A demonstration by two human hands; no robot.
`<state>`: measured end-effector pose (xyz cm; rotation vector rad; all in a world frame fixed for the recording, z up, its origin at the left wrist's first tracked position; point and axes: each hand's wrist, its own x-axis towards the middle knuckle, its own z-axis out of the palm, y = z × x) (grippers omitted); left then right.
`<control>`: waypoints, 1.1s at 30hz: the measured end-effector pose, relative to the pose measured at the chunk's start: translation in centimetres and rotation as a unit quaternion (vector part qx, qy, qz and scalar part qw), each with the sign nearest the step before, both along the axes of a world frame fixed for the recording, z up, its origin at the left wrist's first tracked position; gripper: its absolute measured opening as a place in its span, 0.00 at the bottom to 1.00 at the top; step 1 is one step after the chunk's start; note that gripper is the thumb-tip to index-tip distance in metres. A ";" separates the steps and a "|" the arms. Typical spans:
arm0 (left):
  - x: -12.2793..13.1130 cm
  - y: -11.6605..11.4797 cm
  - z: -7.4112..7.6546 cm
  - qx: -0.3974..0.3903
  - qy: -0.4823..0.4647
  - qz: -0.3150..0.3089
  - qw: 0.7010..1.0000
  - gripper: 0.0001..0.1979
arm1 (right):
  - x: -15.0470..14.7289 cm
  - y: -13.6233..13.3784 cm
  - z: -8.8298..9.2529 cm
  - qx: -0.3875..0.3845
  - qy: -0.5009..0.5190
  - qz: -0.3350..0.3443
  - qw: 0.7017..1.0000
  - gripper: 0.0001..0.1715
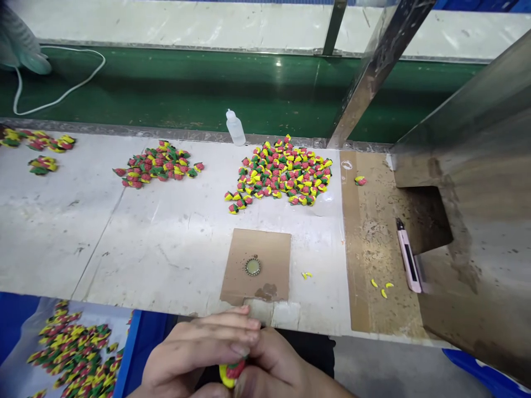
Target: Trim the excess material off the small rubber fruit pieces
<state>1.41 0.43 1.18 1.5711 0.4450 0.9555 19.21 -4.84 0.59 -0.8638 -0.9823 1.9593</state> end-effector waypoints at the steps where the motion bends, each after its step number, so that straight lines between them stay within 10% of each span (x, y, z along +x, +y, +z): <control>1: 0.0 -0.1 0.1 -0.001 -0.002 0.001 1.000 0.17 | -0.2 -0.1 -0.1 -0.009 0.008 -0.015 1.000 0.37; 13: 1.8 -2.6 -2.1 0.024 -0.021 0.126 0.991 0.10 | -2.1 -1.3 -1.6 -0.039 0.043 -0.064 0.996 0.33; 23: 0.6 0.5 -2.1 -0.026 -0.049 0.029 0.998 0.23 | 0.8 0.7 -0.3 -0.009 0.011 0.047 0.999 0.39; 33: 1.0 -0.6 -4.5 0.045 -0.044 0.070 0.996 0.26 | 0.5 0.3 -2.4 0.038 0.005 0.026 0.999 0.38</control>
